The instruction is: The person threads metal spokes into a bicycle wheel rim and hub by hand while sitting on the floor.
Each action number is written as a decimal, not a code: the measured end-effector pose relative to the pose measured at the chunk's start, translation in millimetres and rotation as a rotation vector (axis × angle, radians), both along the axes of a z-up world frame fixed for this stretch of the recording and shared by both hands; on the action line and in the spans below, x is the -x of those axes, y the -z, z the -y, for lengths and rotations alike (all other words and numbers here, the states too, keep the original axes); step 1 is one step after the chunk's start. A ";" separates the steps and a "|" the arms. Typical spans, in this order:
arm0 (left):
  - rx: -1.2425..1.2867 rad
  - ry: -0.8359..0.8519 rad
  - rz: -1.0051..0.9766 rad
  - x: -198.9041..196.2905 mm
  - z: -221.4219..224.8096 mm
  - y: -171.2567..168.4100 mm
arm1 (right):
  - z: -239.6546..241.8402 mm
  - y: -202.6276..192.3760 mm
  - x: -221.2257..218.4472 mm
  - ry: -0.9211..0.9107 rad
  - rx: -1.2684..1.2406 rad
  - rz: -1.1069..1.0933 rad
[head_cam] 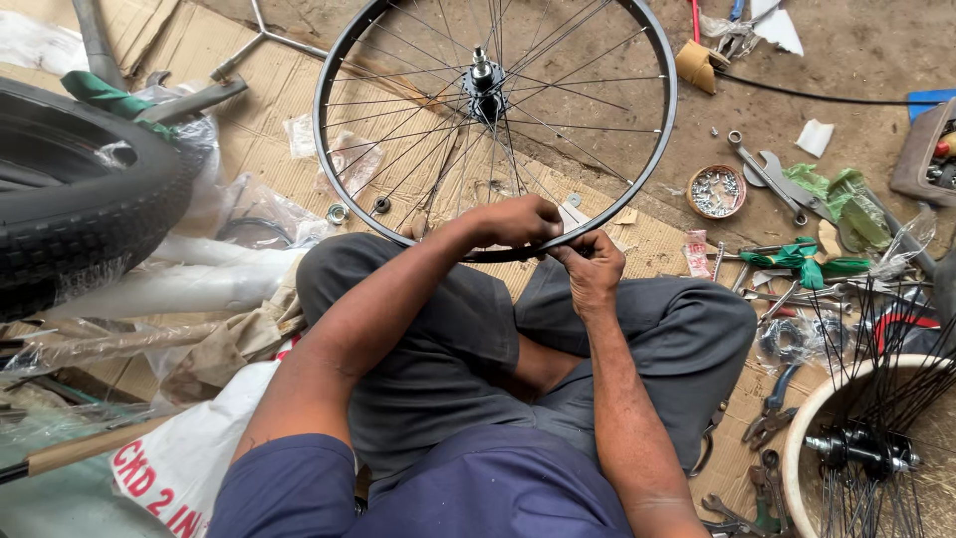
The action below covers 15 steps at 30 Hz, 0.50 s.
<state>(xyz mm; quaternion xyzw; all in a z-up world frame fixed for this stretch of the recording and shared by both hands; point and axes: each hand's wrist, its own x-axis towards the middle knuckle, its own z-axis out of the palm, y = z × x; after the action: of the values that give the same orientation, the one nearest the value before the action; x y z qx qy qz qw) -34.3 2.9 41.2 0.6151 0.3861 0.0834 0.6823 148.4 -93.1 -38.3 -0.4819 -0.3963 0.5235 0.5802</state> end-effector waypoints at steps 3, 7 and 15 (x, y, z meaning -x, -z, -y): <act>-0.228 -0.056 -0.275 -11.0 9.2 5.4 | -1.7 3.4 -4.7 -0.046 -0.028 0.007; -0.124 -0.036 -0.242 -8.5 8.2 11.3 | -3.0 7.4 -6.6 -0.053 0.028 0.070; -0.266 -0.045 -0.291 -14.8 6.6 37.3 | -1.3 3.8 -8.3 -0.066 0.046 0.106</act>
<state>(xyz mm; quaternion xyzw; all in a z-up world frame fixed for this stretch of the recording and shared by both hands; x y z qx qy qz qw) -19.5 -3.8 3.8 0.6968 0.4797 0.0593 0.5299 156.6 -91.7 -42.1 -0.5089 -0.4297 0.5252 0.5296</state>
